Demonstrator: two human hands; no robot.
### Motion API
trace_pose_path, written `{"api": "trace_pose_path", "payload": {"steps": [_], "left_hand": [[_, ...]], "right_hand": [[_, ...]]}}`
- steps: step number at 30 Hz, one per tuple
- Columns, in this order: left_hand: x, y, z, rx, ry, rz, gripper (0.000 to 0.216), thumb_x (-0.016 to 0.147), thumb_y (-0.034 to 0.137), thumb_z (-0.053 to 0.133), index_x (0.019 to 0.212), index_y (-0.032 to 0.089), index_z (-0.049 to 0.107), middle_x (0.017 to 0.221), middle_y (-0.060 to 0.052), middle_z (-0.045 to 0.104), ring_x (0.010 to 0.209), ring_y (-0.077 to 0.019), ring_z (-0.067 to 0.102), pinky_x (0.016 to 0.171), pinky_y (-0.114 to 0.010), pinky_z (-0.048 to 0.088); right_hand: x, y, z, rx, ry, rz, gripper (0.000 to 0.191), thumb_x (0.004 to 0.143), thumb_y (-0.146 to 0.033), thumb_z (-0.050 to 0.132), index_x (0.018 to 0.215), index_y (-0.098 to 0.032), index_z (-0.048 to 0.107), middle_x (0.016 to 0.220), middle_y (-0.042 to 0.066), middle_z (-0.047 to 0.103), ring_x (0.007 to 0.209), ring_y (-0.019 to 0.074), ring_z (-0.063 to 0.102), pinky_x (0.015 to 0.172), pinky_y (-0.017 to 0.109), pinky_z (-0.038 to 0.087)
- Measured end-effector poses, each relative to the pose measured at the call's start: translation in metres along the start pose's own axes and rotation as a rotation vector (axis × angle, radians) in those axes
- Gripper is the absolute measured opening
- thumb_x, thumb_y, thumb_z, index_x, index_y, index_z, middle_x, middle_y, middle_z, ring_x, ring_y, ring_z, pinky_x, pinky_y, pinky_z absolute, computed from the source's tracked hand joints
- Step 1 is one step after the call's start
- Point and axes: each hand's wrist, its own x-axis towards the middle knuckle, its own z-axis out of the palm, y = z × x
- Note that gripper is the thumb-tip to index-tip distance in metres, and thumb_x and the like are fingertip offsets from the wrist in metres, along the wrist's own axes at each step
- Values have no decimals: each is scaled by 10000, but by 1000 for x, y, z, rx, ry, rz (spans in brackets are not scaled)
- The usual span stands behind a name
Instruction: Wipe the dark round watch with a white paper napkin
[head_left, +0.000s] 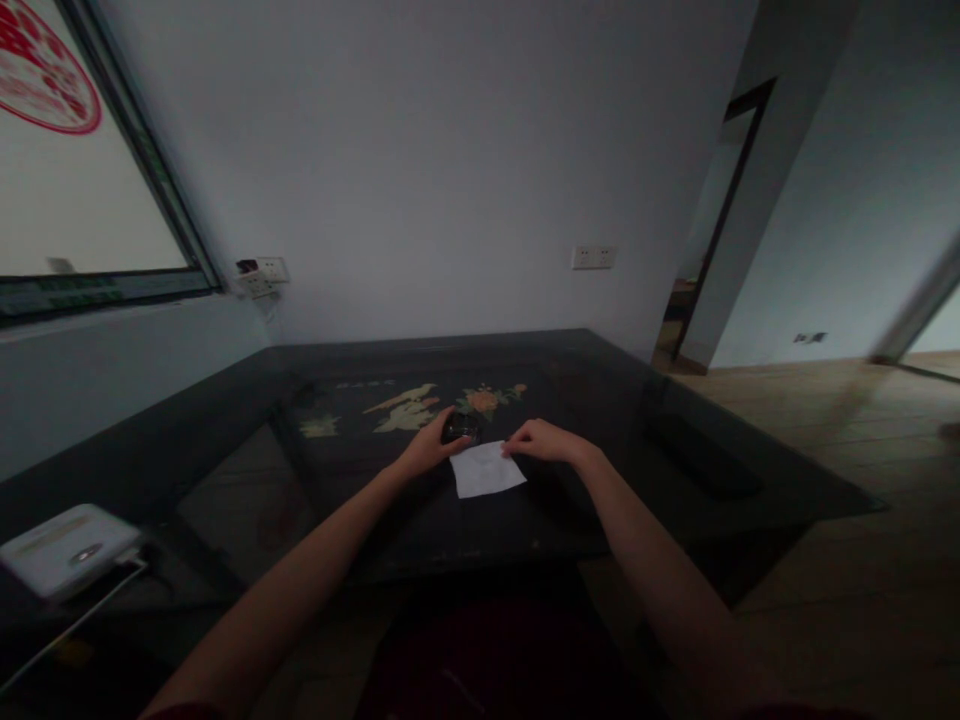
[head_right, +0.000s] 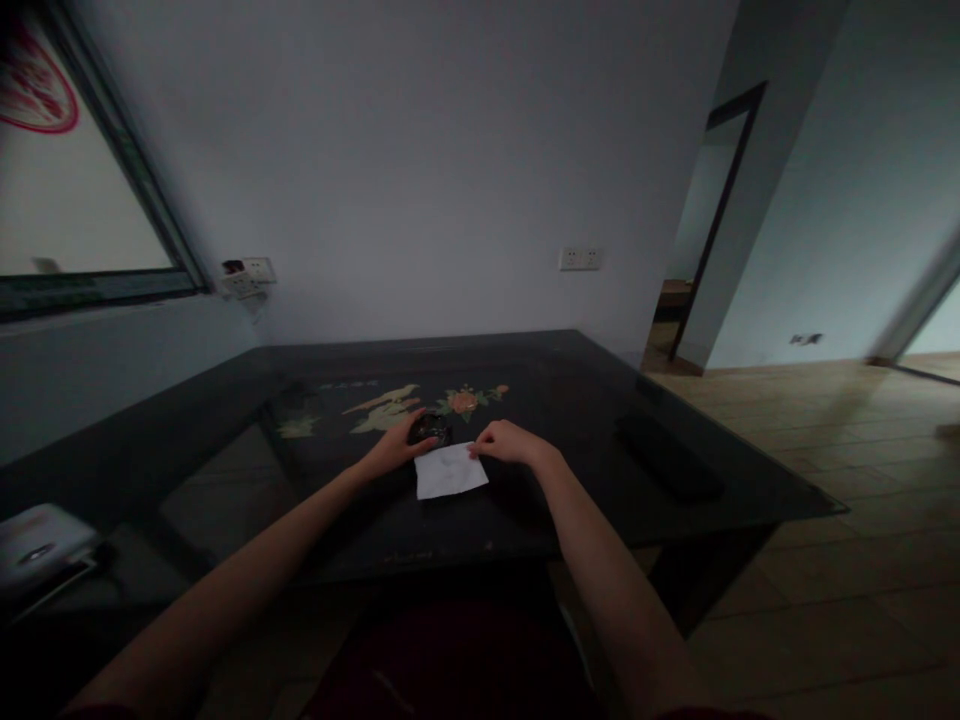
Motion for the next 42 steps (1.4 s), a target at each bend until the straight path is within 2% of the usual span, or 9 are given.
{"api": "trace_pose_path", "payload": {"steps": [7, 11, 14, 16, 18, 22, 28, 35, 42], "left_hand": [[-6, 11, 7, -67, -70, 61, 730, 822, 443, 607, 1444, 164, 345, 1419, -177, 508, 1289, -279, 516, 1089, -440, 388], [-4, 14, 5, -56, -74, 97, 722, 827, 418, 606, 1444, 157, 336, 1477, -181, 433, 1362, -270, 431, 1129, -434, 335], [-5, 23, -5, -1, 37, 169, 686, 821, 420, 619, 1411, 168, 377, 1460, -173, 441, 1359, -273, 420, 1123, -434, 335], [-9, 33, -14, 43, 178, 232, 539, 852, 402, 580, 1323, 167, 466, 1346, -156, 535, 1266, -256, 498, 1062, -404, 394], [-16, 43, -21, 74, 231, 280, 314, 902, 356, 498, 1137, 162, 574, 1102, -116, 644, 1037, -212, 606, 926, -342, 466], [-30, 57, -21, 235, -14, 380, 265, 943, 324, 426, 875, 173, 633, 791, -46, 665, 715, -149, 604, 674, -248, 435], [-35, 56, 0, 358, -248, 453, 240, 933, 291, 451, 938, 185, 667, 901, -67, 703, 807, -172, 640, 702, -248, 430], [-33, 51, 3, 289, -266, 432, 256, 924, 309, 457, 966, 205, 686, 984, -77, 714, 883, -193, 648, 774, -269, 442], [-27, 45, 0, 106, -152, 314, 252, 889, 338, 503, 802, 193, 690, 730, -44, 669, 658, -155, 572, 659, -249, 399]], "right_hand": [[0, 0, -7, 71, -18, 6, 329, 876, -407, 558, 830, -157, 766, 678, 23, 678, 609, 121, 531, 572, 242, 335], [4, -2, -4, 115, 181, -59, 250, 873, -360, 592, 928, -165, 739, 876, 67, 729, 805, 175, 635, 725, 273, 436], [16, -5, 8, 223, 351, -116, 366, 799, -307, 702, 1131, -158, 667, 1142, 116, 689, 1034, 209, 628, 907, 323, 452], [28, -7, 18, 292, 356, -136, 551, 732, -294, 770, 1237, -158, 597, 1205, 134, 656, 1076, 219, 615, 952, 355, 451], [41, -7, 28, 335, 291, -137, 683, 670, -292, 816, 1283, -149, 551, 1216, 148, 642, 1075, 234, 614, 945, 378, 465], [63, -5, 42, 352, 210, -100, 763, 547, -240, 871, 1243, -167, 568, 1176, 123, 656, 1081, 273, 617, 936, 410, 473], [65, -5, 50, 294, 242, -14, 727, 520, -216, 847, 1200, -177, 592, 1110, 97, 669, 1045, 282, 624, 927, 415, 470], [59, -8, 61, 293, 340, 42, 702, 549, -216, 816, 1206, -167, 573, 1060, 91, 667, 1006, 251, 607, 895, 388, 475], [60, -8, 60, 324, 434, 5, 648, 540, -197, 820, 1145, -163, 589, 1056, 96, 689, 989, 252, 645, 882, 376, 489]]}}
